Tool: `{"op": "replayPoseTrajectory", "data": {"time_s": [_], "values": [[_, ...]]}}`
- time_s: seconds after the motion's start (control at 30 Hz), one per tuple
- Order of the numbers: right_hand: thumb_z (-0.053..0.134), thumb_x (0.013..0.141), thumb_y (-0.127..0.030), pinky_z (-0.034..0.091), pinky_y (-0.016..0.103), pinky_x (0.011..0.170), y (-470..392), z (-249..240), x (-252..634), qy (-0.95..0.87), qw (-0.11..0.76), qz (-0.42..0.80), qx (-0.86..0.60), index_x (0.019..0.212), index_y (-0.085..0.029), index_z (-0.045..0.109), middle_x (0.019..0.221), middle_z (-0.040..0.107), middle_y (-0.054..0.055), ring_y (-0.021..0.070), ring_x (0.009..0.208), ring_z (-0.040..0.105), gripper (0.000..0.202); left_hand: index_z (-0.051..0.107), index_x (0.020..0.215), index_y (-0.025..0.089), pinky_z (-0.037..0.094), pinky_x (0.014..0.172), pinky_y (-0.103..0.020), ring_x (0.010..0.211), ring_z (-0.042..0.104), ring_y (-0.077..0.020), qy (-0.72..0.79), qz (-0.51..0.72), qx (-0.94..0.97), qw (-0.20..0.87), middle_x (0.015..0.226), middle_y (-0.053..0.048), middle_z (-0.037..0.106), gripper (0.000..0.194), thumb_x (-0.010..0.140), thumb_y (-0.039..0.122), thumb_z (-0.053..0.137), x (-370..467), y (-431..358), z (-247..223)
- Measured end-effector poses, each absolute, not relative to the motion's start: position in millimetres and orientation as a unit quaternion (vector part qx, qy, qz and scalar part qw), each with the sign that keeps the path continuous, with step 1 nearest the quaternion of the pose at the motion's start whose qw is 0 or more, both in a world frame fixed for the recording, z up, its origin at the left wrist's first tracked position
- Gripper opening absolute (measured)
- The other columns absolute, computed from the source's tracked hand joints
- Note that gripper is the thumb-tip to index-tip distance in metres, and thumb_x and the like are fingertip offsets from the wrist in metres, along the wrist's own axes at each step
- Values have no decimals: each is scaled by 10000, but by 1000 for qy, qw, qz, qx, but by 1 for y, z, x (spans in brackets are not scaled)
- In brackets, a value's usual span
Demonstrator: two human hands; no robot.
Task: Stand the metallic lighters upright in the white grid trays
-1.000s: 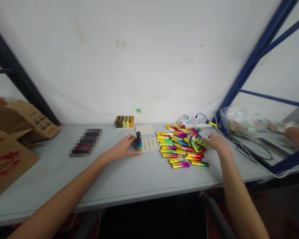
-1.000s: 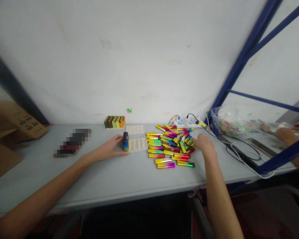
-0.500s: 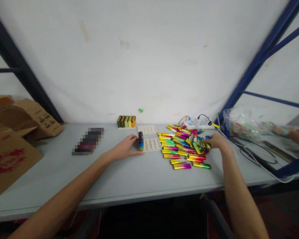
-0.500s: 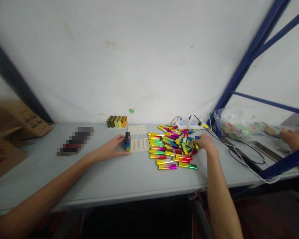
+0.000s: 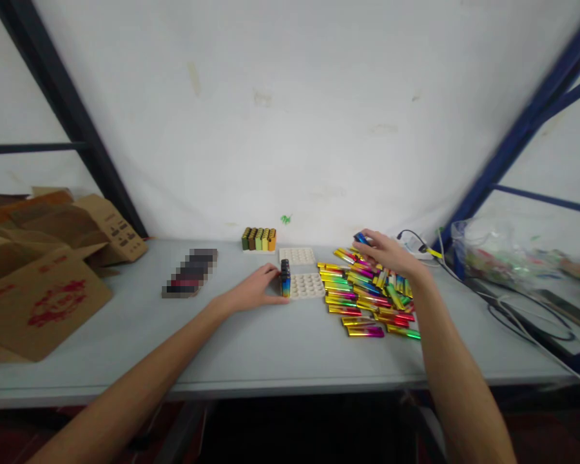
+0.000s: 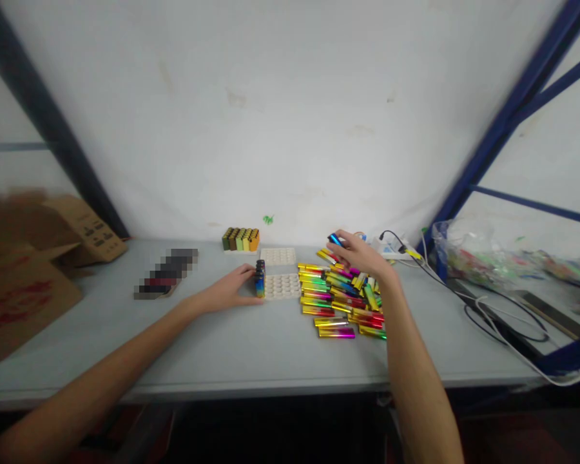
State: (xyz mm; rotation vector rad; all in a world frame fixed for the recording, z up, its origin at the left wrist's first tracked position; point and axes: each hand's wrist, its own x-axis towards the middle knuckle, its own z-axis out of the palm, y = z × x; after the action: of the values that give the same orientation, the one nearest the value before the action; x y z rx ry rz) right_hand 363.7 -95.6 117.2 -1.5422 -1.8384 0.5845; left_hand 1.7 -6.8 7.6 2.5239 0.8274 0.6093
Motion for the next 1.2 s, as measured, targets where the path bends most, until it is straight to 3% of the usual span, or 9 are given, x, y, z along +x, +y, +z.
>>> {"op": "replayPoseTrajectory", "data": {"time_s": [0.1,0.17,0.27,0.37,0.57,0.87,1.0,1.1,1.2], "values": [[548,927,-696,388,254,601,-70,108,325,-719,409,112,-550,828,-214,540,695,519,-26,142,661,493,491,660,1248,188,494,1122,-475,1226,616,-347,300,214,907,205,1305,-141,624,702,773,685,806,2,-7,7],[442,964,-720,371,263,611,-58,94,302,-705,439,109,-546,753,-213,514,676,499,-13,152,679,483,554,660,1246,192,497,1116,-477,1218,618,-348,296,217,907,207,1291,-139,629,698,772,683,807,2,-7,7],[389,953,-746,283,277,568,-53,71,274,-674,440,108,-584,635,-228,396,601,371,-25,134,603,391,608,663,1254,194,503,1102,-476,1210,620,-351,288,225,907,209,1280,-139,640,698,774,682,802,3,-7,6],[439,908,-665,221,286,554,-59,53,260,-661,428,90,-610,580,-237,334,586,293,-24,118,563,330,549,683,1218,192,518,1064,-463,1169,640,-355,293,232,904,208,1257,-134,662,698,742,682,823,3,-6,6],[438,839,-500,210,281,555,-63,38,259,-660,416,86,-620,566,-227,374,586,294,-19,112,552,350,392,720,1099,180,535,993,-433,1065,680,-336,301,232,897,227,1149,-100,712,703,642,689,878,-4,0,9],[461,915,-498,219,291,576,-65,35,259,-677,409,88,-606,596,-225,378,578,313,-35,115,568,347,428,747,1144,192,506,1057,-431,1153,655,-328,277,221,902,246,1236,-109,692,650,663,603,898,-7,0,13],[453,1005,-590,296,282,612,-69,38,258,-705,418,96,-564,716,-215,493,624,445,-34,139,619,435,475,741,1159,191,507,1072,-436,1166,649,-329,272,223,904,242,1250,-105,682,649,678,600,889,-8,-1,12],[406,1060,-587,403,285,714,-70,39,256,-752,420,113,-496,907,-199,593,800,611,16,173,759,558,458,735,1178,180,492,1111,-441,1204,638,-338,274,218,906,239,1294,-114,664,659,682,587,887,-8,-2,12],[399,1076,-601,439,303,816,-69,39,255,-781,410,78,-464,876,-195,621,902,641,66,200,895,589,505,721,1228,170,470,1151,-453,1252,620,-347,278,211,905,242,1351,-128,641,713,679,593,892,-7,-3,12]]}}
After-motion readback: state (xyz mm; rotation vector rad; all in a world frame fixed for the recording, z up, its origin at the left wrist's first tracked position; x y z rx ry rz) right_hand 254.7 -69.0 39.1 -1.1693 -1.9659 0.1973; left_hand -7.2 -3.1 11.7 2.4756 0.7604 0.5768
